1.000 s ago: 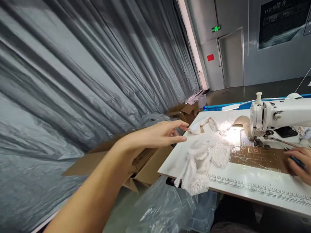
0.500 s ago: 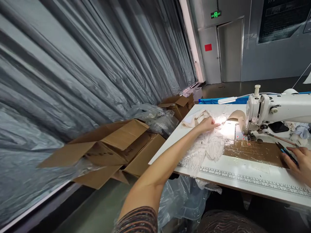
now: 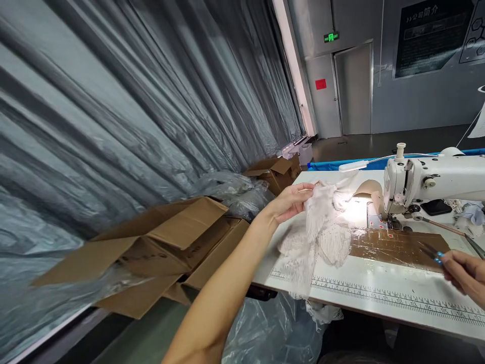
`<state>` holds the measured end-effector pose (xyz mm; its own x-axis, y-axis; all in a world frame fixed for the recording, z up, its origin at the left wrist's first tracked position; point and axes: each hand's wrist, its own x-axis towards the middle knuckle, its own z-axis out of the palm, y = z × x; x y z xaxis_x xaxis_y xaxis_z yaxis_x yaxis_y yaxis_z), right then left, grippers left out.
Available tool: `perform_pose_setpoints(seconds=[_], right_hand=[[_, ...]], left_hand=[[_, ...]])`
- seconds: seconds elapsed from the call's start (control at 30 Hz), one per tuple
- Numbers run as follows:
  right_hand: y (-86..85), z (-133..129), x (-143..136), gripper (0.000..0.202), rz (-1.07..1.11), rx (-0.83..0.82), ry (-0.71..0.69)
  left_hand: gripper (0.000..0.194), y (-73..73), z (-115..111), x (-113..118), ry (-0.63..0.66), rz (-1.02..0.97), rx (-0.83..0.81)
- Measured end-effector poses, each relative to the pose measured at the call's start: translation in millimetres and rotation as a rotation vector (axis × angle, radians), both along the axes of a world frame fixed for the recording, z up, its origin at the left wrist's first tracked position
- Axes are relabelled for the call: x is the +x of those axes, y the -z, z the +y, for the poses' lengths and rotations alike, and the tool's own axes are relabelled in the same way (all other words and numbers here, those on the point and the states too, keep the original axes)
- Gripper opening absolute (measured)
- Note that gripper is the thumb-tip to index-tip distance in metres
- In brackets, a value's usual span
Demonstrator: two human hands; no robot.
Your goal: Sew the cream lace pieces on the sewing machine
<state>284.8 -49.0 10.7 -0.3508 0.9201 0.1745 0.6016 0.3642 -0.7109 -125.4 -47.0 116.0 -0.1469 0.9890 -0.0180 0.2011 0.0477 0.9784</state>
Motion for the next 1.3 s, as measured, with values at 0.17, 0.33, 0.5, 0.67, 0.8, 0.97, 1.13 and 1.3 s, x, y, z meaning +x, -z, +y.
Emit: perform_pose_setpoints(seconds=[0.17,0.33,0.5,0.67,0.8,0.97,1.13,1.3], right_hand=[[-37.3,-23,-65,0.052,0.377,-0.314,-0.330],[-53.2,-20,-125,0.060,0.400,-0.171,-0.329],[-42.4,-15,-148,0.067,0.241,-0.105,-0.322],[-40.8,-15,-151,0.063,0.118,-0.008,-0.294],[-42.2,-15,-155,0.059,0.068,0.046,-0.296],[-40.7,-18,-158,0.056,0.107,0.068,-0.265],[-38.8,-19,-159,0.055,0.108,0.156,-0.198],[-37.5,-19,-161,0.052,0.109,0.136,-0.161]], left_hand=[[0.050,-6.9,-39,23,0.346,-0.098,-0.056],[0.052,-2.6,-51,52,0.501,-0.006,-0.094],[0.050,0.3,-56,54,0.486,0.137,-0.055],[0.051,2.6,-57,52,0.496,0.178,-0.043],[0.049,3.3,-56,54,0.510,0.217,-0.033],[0.049,1.8,-59,58,0.457,0.341,-0.036],[0.052,4.4,-59,60,0.423,0.330,-0.056],[0.051,7.2,-58,60,0.402,0.320,-0.045]])
